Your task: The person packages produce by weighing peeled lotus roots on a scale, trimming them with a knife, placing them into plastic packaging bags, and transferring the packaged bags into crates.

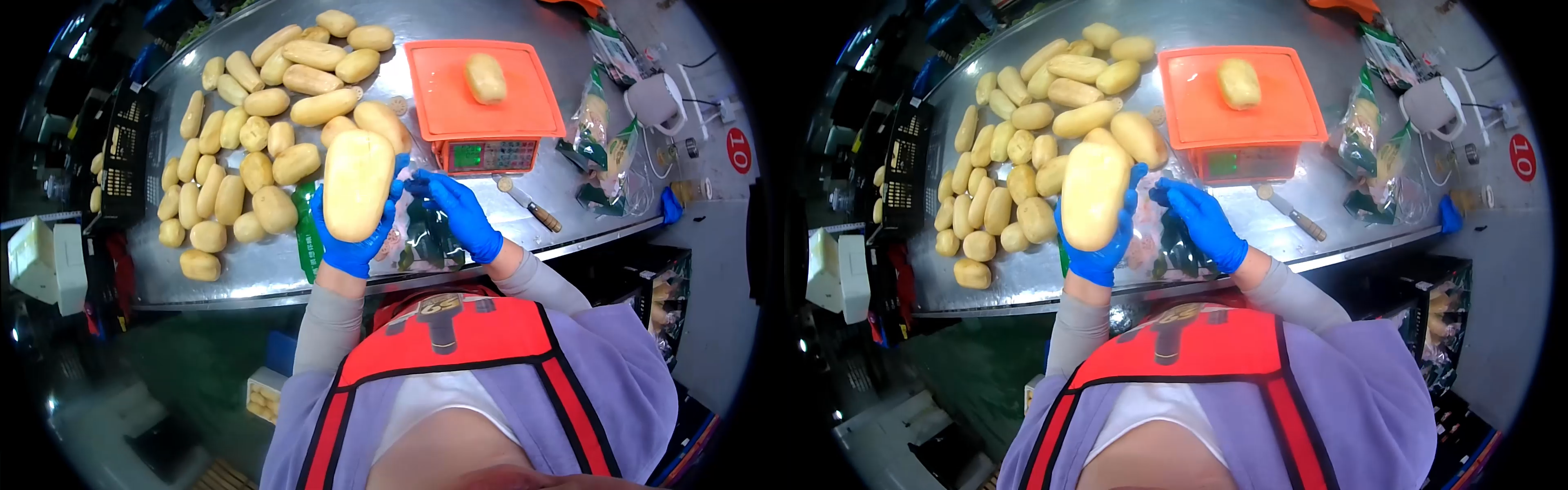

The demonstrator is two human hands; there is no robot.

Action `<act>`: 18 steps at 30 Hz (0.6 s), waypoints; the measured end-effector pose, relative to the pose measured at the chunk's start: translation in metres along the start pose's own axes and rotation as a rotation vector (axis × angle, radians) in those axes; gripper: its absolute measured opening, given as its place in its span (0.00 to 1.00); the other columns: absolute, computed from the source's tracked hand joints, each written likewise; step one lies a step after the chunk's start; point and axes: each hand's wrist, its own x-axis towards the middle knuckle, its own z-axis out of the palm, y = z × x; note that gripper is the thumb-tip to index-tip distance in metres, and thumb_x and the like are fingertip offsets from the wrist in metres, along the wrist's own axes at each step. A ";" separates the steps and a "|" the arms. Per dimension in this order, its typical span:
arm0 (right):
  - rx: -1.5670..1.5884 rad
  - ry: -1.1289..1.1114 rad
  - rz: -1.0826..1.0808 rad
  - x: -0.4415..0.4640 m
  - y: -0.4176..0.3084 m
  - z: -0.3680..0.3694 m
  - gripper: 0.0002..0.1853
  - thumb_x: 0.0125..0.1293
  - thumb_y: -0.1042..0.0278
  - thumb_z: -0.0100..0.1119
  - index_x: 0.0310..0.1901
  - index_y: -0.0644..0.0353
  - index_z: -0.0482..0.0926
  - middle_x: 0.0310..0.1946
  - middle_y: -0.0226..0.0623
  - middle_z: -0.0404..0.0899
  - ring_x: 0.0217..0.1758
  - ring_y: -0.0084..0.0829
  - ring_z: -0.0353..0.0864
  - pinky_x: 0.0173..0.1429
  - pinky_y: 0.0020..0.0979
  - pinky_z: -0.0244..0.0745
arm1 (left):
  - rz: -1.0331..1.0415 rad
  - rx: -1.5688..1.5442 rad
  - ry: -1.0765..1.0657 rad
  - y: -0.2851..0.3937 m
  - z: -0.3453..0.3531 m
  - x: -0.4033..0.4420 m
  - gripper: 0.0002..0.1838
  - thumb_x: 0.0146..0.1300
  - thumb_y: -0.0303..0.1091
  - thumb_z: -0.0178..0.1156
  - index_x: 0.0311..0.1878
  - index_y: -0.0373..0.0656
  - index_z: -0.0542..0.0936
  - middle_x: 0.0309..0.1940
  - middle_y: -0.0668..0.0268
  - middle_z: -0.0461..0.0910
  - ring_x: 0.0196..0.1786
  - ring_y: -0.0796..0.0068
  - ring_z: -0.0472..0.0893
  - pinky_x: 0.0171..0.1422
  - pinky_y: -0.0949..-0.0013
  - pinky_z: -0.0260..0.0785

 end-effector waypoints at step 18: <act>0.281 0.317 -0.280 0.010 -0.021 -0.079 0.32 0.59 0.65 0.56 0.63 0.65 0.58 0.57 0.41 0.66 0.57 0.31 0.68 0.58 0.30 0.67 | 0.441 1.367 0.159 -0.077 0.015 0.029 0.26 0.66 0.33 0.45 0.67 0.45 0.56 0.65 0.64 0.58 0.64 0.70 0.63 0.64 0.70 0.58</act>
